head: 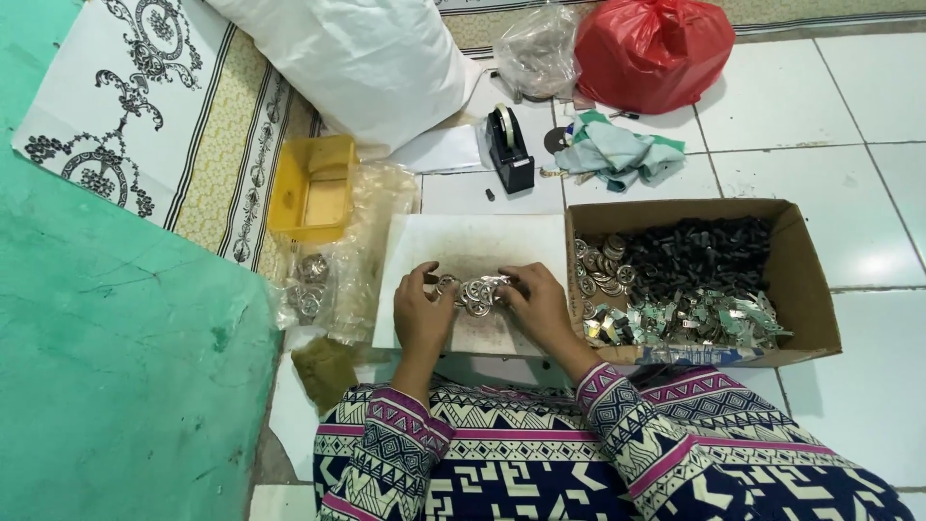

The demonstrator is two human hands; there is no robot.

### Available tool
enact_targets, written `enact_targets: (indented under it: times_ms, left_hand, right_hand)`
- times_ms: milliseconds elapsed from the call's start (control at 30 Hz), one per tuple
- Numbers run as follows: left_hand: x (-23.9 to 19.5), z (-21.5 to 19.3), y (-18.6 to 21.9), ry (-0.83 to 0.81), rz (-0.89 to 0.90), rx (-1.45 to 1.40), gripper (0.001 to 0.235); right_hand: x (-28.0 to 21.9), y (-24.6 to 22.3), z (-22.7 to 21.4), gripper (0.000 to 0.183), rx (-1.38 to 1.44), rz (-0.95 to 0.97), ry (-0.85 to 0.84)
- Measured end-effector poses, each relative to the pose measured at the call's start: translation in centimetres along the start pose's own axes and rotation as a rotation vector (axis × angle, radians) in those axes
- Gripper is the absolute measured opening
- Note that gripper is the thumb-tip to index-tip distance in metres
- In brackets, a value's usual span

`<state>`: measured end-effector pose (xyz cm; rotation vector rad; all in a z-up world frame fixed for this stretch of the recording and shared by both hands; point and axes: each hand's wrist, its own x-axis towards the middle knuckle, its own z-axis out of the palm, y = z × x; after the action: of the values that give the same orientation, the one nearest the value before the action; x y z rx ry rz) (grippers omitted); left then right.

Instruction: The person sits on the floor and sorts small metal parts from a cardboard box onto a white board. They then place the sorted parts into a clear plastic bag and seal it.

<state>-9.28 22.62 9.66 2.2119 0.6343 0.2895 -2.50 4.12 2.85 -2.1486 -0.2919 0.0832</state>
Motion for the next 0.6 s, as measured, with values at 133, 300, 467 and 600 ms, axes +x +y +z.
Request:
enact_targets:
  times_ms: [133, 300, 467, 600]
  left_hand:
    - [-0.1, 1.4, -0.6, 0.059, 0.058, -0.039, 0.039]
    - [-0.2, 5.4, -1.5, 0.169, 0.597, -0.118, 0.031]
    - [-2.2, 8.8, 1.7, 0.015, 0.848, -0.054, 0.029]
    - [-3.5, 13.3, 5.2, 0.005, 1.086, 0.137, 0.012]
  right_hand:
    - [-0.4, 1.8, -0.9, 0.027, 0.016, 0.010, 0.067]
    - [0.1, 5.5, -4.9, 0.021, 0.040, 0.010, 0.210]
    - [0.1, 8.1, -11.5, 0.022, -0.038, 0.113, 0.223]
    - [0.0, 14.2, -13.8, 0.024, -0.158, 0.232, 0.229]
